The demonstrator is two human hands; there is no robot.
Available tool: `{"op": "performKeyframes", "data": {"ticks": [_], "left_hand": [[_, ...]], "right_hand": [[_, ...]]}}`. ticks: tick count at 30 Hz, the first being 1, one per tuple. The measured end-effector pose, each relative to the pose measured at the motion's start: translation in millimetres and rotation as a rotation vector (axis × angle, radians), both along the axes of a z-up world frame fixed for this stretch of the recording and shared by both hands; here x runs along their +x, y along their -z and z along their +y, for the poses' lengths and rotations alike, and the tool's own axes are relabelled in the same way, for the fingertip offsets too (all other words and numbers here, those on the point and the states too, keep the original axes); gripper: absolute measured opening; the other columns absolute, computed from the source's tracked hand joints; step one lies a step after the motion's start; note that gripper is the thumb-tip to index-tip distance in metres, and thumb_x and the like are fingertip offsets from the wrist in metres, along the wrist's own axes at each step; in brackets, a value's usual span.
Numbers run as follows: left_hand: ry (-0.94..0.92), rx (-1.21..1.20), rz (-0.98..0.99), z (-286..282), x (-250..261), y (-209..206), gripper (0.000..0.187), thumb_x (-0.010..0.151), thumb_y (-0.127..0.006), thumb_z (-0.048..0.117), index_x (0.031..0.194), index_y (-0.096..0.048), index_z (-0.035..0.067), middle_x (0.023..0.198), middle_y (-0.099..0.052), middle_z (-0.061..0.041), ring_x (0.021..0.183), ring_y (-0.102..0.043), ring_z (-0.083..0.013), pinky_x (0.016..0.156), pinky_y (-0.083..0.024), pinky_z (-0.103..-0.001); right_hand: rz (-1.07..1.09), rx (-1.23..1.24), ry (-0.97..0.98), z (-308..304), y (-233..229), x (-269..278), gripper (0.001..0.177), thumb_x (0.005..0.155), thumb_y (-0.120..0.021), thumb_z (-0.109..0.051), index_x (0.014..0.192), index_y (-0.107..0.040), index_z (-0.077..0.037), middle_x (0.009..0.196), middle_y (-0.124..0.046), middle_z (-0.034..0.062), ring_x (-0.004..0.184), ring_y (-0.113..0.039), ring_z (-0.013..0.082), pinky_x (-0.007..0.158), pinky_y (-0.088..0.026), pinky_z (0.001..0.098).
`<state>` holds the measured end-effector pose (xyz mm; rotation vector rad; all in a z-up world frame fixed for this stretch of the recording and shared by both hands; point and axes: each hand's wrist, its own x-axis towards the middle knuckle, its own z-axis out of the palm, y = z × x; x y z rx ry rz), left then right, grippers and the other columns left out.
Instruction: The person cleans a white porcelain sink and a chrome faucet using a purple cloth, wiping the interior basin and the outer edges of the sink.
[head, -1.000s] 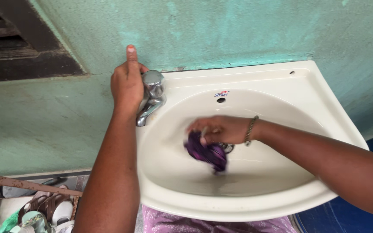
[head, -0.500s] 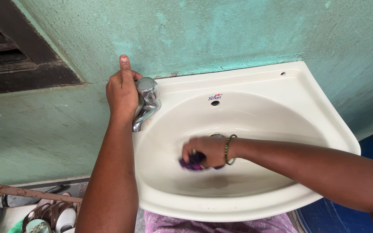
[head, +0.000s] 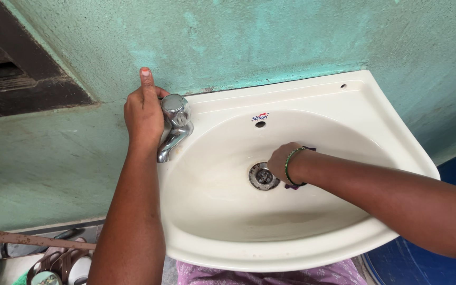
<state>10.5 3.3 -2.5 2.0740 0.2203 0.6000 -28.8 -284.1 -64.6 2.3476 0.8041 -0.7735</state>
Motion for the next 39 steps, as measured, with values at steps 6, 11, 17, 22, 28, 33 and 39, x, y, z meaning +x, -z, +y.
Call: {"op": "performKeyframes", "data": {"ticks": [6,11,17,22,28,33,39], "left_hand": [[-0.021,-0.017,0.061,-2,0,-3,0.087,0.101,-0.024,0.071,0.077,-0.076,0.005,0.059,-0.064,-0.008,0.058,-0.063,-0.0194,0.061,-0.050,-0.039],[0.007,-0.041,0.034,-2,0,-2,0.087,0.101,-0.025,0.070,0.076,-0.076,0.004,0.060,-0.065,-0.008,0.057,-0.063,-0.0185,0.061,-0.051,-0.038],[-0.009,-0.032,0.027,-3,-3,-3,0.085,0.102,-0.027,0.069,0.077,-0.076,0.004,0.061,-0.065,-0.007,0.058,-0.062,-0.0176,0.060,-0.050,-0.038],[-0.012,-0.027,0.010,-2,-6,-4,0.084,0.103,-0.028,0.068,0.078,-0.074,0.004,0.061,-0.063,-0.008,0.057,-0.062,-0.0182,0.059,-0.049,-0.038],[-0.024,-0.045,0.085,-6,-7,-8,0.082,0.103,-0.027,0.067,0.078,-0.075,0.006,0.061,-0.064,-0.006,0.057,-0.061,-0.0175,0.059,-0.048,-0.038],[-0.006,-0.046,0.060,-5,-5,-6,0.082,0.103,-0.027,0.067,0.078,-0.075,0.004,0.062,-0.064,-0.007,0.059,-0.062,-0.0186,0.061,-0.050,-0.039],[-0.020,-0.004,0.041,-2,-1,-1,0.087,0.102,-0.024,0.070,0.079,-0.076,0.005,0.063,-0.066,-0.008,0.061,-0.064,-0.0197,0.064,-0.051,-0.038]], "right_hand": [[0.355,0.438,-0.108,-7,-4,-18,0.033,0.071,-0.087,-0.020,0.096,-0.067,-0.014,0.102,-0.070,0.0052,0.102,-0.066,0.0250,0.086,-0.052,0.0414],[0.177,0.824,-0.195,20,27,-36,0.014,0.083,-0.073,-0.009,0.092,-0.065,-0.016,0.109,-0.061,0.0058,0.103,-0.066,0.0270,0.086,-0.053,0.0430],[-0.247,0.795,-0.327,27,40,-3,0.016,0.087,-0.064,-0.007,0.101,-0.067,-0.013,0.116,-0.060,0.0096,0.111,-0.064,0.0282,0.079,-0.059,0.0410],[-0.278,0.443,-0.131,-2,30,6,0.025,0.088,-0.067,-0.013,0.113,-0.066,-0.008,0.125,-0.057,0.0154,0.112,-0.065,0.0317,0.085,-0.059,0.0432],[-0.003,0.145,0.107,-21,4,-12,0.013,0.092,-0.068,-0.014,0.100,-0.077,-0.013,0.111,-0.071,0.0146,0.108,-0.070,0.0300,0.094,-0.056,0.0401],[0.286,0.428,0.070,-19,-14,-29,0.023,0.073,-0.083,-0.010,0.092,-0.070,-0.013,0.104,-0.071,0.0040,0.102,-0.069,0.0230,0.086,-0.054,0.0400],[0.184,0.847,-0.097,-2,18,-32,0.014,0.081,-0.077,-0.010,0.092,-0.071,-0.015,0.107,-0.067,0.0074,0.104,-0.066,0.0282,0.086,-0.053,0.0420]]}}
